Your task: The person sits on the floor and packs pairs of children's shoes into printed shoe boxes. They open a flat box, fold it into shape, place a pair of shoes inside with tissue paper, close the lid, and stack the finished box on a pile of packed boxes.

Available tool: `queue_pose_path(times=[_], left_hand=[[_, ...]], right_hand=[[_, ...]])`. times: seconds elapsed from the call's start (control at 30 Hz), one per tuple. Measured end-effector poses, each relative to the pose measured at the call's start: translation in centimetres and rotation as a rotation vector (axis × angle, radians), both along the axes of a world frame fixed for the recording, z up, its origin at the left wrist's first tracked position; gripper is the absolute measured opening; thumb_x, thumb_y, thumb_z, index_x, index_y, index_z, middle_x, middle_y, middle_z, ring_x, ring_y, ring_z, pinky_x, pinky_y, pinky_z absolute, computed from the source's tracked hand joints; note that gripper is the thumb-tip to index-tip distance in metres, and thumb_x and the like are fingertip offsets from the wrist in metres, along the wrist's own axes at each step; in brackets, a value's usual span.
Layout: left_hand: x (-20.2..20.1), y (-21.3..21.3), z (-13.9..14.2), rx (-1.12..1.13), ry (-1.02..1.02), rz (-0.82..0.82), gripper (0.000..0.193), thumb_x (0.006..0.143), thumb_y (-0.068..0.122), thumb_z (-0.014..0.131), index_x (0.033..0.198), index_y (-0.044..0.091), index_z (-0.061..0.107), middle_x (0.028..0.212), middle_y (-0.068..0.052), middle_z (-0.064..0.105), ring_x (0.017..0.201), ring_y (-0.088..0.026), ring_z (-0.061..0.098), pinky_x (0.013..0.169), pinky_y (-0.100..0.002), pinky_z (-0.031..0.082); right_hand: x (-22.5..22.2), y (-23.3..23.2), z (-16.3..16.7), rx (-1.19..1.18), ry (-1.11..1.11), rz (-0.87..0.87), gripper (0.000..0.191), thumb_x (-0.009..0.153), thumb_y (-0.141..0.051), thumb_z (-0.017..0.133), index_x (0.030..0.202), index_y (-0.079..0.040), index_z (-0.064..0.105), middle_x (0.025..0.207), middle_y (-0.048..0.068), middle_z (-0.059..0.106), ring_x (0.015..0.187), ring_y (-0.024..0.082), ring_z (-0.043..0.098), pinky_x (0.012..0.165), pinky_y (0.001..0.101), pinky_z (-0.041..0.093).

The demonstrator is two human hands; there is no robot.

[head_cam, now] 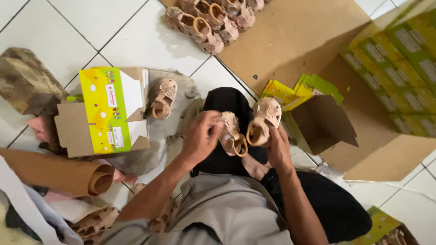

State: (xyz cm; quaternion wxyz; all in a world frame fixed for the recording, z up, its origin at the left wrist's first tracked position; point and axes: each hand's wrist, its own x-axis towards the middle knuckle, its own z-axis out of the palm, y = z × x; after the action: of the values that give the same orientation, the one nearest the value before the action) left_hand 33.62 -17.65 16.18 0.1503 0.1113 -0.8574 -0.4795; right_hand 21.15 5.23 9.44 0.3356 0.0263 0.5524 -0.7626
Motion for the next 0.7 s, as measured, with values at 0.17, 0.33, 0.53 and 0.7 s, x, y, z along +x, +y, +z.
queue_pose_path(times=[0.17, 0.33, 0.53, 0.7], left_hand=[[1.6, 2.4, -5.5, 0.375, -0.343, 0.162, 0.037, 0.104, 0.030, 0.055, 0.129, 0.003, 0.054, 0.090, -0.010, 0.068, 0.078, -0.020, 0.067, 0.070, -0.034, 0.053], [-1.2, 4.5, -6.6, 0.956, -0.042, 0.044, 0.030, 0.114, 0.025, 0.056, 0.127, -0.002, 0.058, 0.112, -0.005, 0.067, 0.101, -0.014, 0.062, 0.090, -0.031, 0.053], [-6.3, 6.9, -2.8, 1.592, -0.084, -0.116, 0.041, 0.106, 0.030, 0.049, 0.138, 0.005, 0.055, 0.124, -0.009, 0.069, 0.111, -0.019, 0.069, 0.099, -0.039, 0.056], [-8.1, 9.7, -0.8, 1.736, -0.195, -0.221, 0.053, 0.110, 0.041, 0.044, 0.141, -0.001, 0.053, 0.130, -0.012, 0.068, 0.117, -0.023, 0.068, 0.105, -0.040, 0.055]], right_hand=[[2.6, 1.6, -2.0, 0.098, -0.251, 0.059, 0.042, 0.106, -0.018, 0.046, 0.141, 0.003, 0.054, 0.135, 0.018, 0.063, 0.119, 0.026, 0.063, 0.098, 0.0382, 0.051], [2.6, 1.7, 1.5, 0.384, 0.684, 0.153, 0.045, 0.106, -0.022, 0.048, 0.146, 0.000, 0.050, 0.144, 0.016, 0.057, 0.132, 0.025, 0.055, 0.111, 0.0356, 0.045], [1.7, 3.9, 5.0, -0.068, 0.239, -0.175, 0.047, 0.108, -0.017, 0.037, 0.152, 0.000, 0.043, 0.146, 0.012, 0.056, 0.133, 0.020, 0.054, 0.113, 0.0330, 0.043], [1.9, 6.6, 5.0, -0.124, 0.262, -0.366, 0.047, 0.106, -0.009, 0.045, 0.151, 0.003, 0.040, 0.141, 0.015, 0.057, 0.126, 0.021, 0.059, 0.110, 0.0356, 0.049]])
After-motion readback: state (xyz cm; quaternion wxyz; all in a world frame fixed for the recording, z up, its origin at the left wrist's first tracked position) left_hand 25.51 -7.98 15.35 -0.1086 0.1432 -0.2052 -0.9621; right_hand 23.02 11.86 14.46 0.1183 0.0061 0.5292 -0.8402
